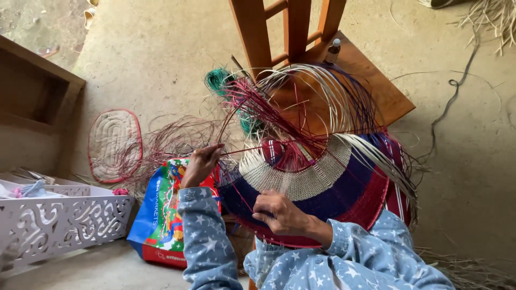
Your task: Weaving colored straw fibers into a circular mat on the floor
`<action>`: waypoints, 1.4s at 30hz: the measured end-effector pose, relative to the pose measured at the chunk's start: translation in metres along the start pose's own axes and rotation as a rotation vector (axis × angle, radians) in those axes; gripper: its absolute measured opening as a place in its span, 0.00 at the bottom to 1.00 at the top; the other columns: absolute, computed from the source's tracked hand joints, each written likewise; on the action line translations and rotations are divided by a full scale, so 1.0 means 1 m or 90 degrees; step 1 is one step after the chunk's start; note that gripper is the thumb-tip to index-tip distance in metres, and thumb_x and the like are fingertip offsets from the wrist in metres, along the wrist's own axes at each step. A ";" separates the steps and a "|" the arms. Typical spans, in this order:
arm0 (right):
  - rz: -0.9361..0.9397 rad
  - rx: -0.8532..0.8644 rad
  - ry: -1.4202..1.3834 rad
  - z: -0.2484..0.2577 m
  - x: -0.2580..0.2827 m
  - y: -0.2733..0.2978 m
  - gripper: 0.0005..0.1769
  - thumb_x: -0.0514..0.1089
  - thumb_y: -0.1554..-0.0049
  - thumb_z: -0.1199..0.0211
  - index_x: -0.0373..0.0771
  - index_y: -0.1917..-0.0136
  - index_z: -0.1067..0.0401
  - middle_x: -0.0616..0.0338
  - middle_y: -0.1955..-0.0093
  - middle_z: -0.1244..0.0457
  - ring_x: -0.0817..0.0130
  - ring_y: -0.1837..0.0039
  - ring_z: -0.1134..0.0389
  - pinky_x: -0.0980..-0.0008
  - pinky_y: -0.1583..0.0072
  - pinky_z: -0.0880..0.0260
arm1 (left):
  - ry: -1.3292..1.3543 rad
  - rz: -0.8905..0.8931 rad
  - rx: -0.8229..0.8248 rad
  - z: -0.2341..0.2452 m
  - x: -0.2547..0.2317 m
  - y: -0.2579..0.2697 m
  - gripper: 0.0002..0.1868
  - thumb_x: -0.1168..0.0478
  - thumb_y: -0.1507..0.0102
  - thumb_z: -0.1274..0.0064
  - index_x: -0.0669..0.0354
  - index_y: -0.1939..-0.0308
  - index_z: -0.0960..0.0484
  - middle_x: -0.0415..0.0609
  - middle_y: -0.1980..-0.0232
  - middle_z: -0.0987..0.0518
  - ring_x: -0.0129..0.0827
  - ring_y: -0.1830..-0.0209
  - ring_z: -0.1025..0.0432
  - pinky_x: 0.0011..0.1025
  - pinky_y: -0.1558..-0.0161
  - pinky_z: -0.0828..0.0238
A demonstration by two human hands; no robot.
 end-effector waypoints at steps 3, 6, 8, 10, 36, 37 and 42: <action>0.001 0.027 -0.022 0.014 0.022 -0.012 0.08 0.39 0.43 0.34 0.41 0.62 0.32 0.60 0.65 0.39 0.56 0.60 0.36 0.61 0.49 0.35 | 0.041 0.035 0.032 0.033 -0.017 0.000 0.16 0.58 0.34 0.46 0.56 0.44 0.14 0.51 0.75 0.19 0.31 0.77 0.30 0.32 0.73 0.35; 0.006 0.059 -0.039 0.019 0.040 -0.020 0.11 0.33 0.48 0.33 0.38 0.63 0.35 0.60 0.65 0.40 0.62 0.62 0.40 0.63 0.48 0.37 | 0.047 0.021 0.040 0.048 -0.023 0.001 0.16 0.65 0.36 0.45 0.63 0.44 0.16 0.45 0.67 0.17 0.25 0.77 0.30 0.26 0.76 0.35; 0.025 0.063 -0.049 0.018 0.046 -0.022 0.11 0.33 0.48 0.33 0.38 0.63 0.36 0.60 0.66 0.40 0.62 0.62 0.41 0.63 0.48 0.37 | 0.030 -0.033 0.033 0.034 -0.015 -0.002 0.16 0.68 0.38 0.45 0.65 0.46 0.16 0.45 0.60 0.14 0.26 0.70 0.27 0.28 0.69 0.28; 0.005 0.055 -0.054 0.018 0.044 -0.019 0.10 0.31 0.48 0.33 0.37 0.63 0.35 0.61 0.64 0.41 0.65 0.60 0.41 0.64 0.52 0.37 | 0.226 -0.001 -0.068 0.007 0.015 -0.011 0.16 0.71 0.35 0.46 0.73 0.43 0.19 0.50 0.50 0.15 0.28 0.60 0.24 0.22 0.59 0.25; -0.025 -0.098 -0.175 0.081 -0.007 0.006 0.10 0.37 0.39 0.38 0.38 0.63 0.29 0.53 0.60 0.31 0.58 0.57 0.33 0.61 0.51 0.33 | 0.047 -0.138 -0.424 0.016 -0.055 0.046 0.08 0.66 0.35 0.39 0.60 0.52 0.12 0.52 0.66 0.18 0.35 0.73 0.24 0.24 0.77 0.28; -0.046 -0.105 -0.189 0.083 -0.012 0.008 0.10 0.36 0.39 0.37 0.38 0.64 0.28 0.53 0.59 0.30 0.60 0.57 0.33 0.61 0.51 0.33 | 0.043 -0.147 -0.423 0.017 -0.057 0.046 0.08 0.67 0.35 0.40 0.61 0.51 0.12 0.54 0.66 0.18 0.36 0.73 0.24 0.25 0.76 0.27; -0.100 -0.125 -0.285 0.098 -0.002 -0.003 0.11 0.35 0.39 0.39 0.37 0.64 0.28 0.50 0.57 0.30 0.65 0.54 0.36 0.64 0.48 0.35 | 0.066 -0.161 -0.431 0.022 -0.085 0.053 0.09 0.68 0.35 0.41 0.63 0.51 0.13 0.55 0.65 0.17 0.38 0.71 0.23 0.25 0.75 0.26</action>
Point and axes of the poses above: each hand's wrist, its own y-axis away from the middle knuckle, its own z-axis out of the back of the hand, x = y × z, the point moved 7 cm from there along -y, towards the middle knuckle
